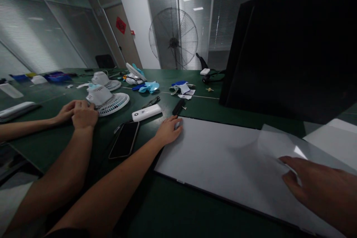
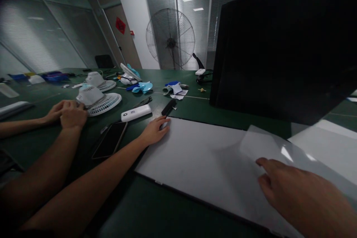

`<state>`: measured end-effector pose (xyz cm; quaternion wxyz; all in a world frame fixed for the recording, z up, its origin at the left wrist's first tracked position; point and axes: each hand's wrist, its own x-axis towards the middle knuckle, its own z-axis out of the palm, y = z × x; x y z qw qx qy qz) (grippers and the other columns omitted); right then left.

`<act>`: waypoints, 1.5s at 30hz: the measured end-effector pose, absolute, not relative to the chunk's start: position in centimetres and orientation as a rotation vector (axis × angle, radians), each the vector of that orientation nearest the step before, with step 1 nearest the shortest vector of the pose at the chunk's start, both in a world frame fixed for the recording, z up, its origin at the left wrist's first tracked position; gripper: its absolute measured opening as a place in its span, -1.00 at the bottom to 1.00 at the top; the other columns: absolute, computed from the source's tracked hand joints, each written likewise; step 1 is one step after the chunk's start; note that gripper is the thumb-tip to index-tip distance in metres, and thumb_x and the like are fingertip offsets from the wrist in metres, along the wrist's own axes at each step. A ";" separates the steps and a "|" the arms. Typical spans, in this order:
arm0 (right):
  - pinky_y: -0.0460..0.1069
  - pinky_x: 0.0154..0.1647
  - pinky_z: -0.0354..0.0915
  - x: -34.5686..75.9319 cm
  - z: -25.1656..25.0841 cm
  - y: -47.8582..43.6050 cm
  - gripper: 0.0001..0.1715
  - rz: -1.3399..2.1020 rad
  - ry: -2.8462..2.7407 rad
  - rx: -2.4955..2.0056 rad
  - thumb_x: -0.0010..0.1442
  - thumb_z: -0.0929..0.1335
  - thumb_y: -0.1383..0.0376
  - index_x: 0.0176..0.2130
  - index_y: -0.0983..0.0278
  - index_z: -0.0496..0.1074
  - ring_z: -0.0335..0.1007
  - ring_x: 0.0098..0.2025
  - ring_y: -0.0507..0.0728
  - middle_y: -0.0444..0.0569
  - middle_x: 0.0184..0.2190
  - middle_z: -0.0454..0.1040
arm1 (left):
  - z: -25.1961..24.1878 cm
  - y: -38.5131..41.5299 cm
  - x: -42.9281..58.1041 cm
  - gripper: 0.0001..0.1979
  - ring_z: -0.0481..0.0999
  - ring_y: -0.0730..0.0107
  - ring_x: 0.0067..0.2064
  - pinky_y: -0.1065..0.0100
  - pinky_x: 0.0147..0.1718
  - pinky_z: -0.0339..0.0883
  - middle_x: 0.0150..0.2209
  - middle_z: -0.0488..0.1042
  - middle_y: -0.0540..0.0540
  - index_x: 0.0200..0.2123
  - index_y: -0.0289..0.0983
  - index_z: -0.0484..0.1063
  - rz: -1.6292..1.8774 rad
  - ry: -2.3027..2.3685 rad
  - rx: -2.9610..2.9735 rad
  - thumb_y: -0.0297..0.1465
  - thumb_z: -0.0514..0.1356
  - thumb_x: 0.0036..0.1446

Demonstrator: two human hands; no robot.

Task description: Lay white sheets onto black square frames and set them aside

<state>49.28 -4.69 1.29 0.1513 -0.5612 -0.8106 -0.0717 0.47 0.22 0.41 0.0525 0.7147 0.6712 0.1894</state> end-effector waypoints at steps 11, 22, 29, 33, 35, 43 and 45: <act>0.08 -0.33 0.62 40.4 1.1 -9.3 -0.46 -0.780 -2.605 -0.874 0.37 0.20 0.31 0.18 0.26 0.57 0.61 -0.24 0.22 0.14 -0.11 0.62 | 0.9 -0.3 0.6 -0.57 0.39 -0.04 0.41 0.01 0.42 0.18 0.39 0.41 -0.26 0.24 -0.19 0.53 0.525 2.024 2.200 -0.23 0.12 0.42; 0.12 -0.01 0.62 32.1 1.4 -11.2 -0.38 -0.307 -2.667 -0.682 0.27 0.20 0.47 0.19 0.26 0.57 0.59 0.06 0.19 -0.06 0.15 0.55 | 0.9 -0.3 0.6 -0.52 0.41 0.01 0.40 0.01 0.42 0.18 0.36 0.45 -0.25 0.22 -0.18 0.54 0.572 2.001 2.209 -0.11 -0.01 0.50; 0.16 0.15 0.54 30.7 2.8 -12.6 -0.48 -0.063 -2.860 -0.508 0.49 0.21 0.33 0.33 0.35 0.43 0.49 0.20 0.25 0.04 0.26 0.46 | 0.3 0.4 0.5 -0.42 0.42 -0.01 0.39 0.03 0.43 0.17 0.37 0.43 -0.31 0.25 -0.27 0.53 0.601 1.975 2.195 -0.04 -0.01 0.48; 0.24 0.17 0.52 29.9 3.5 -14.0 -0.47 -0.057 -2.968 -0.326 0.56 0.16 0.22 0.32 0.36 0.42 0.44 0.25 0.33 0.08 0.29 0.43 | 0.1 0.7 0.4 -0.39 0.40 -0.01 0.40 0.05 0.44 0.14 0.39 0.41 -0.30 0.25 -0.30 0.52 0.631 1.947 2.166 -0.01 0.02 0.44; 0.31 0.21 0.48 29.6 3.5 -14.1 -0.45 -0.009 -2.999 -0.330 0.57 0.14 0.21 0.36 0.34 0.38 0.36 0.32 0.40 0.08 0.34 0.37 | 0.1 0.7 0.4 -0.40 0.41 0.02 0.40 0.09 0.43 0.16 0.37 0.43 -0.28 0.26 -0.30 0.51 0.666 1.939 2.141 -0.02 0.02 0.43; 0.38 0.51 0.12 27.8 3.0 -11.6 -0.39 0.386 -2.982 -0.662 0.58 0.11 0.26 0.50 0.24 0.20 -0.05 0.53 0.39 -0.05 0.52 0.02 | 0.2 0.6 0.2 -0.38 0.53 -0.04 0.28 0.07 0.32 0.34 0.27 0.54 -0.29 0.30 -0.36 0.43 0.705 1.992 2.078 -0.08 0.14 0.34; 0.38 0.53 0.06 27.4 2.7 -11.5 -0.39 0.432 -2.926 -0.716 0.58 0.12 0.22 0.50 0.21 0.20 -0.07 0.54 0.36 -0.08 0.53 0.01 | 0.1 0.7 0.1 -0.36 0.52 -0.07 0.29 0.05 0.33 0.33 0.28 0.53 -0.31 0.30 -0.36 0.43 0.694 1.993 2.088 -0.12 0.23 0.27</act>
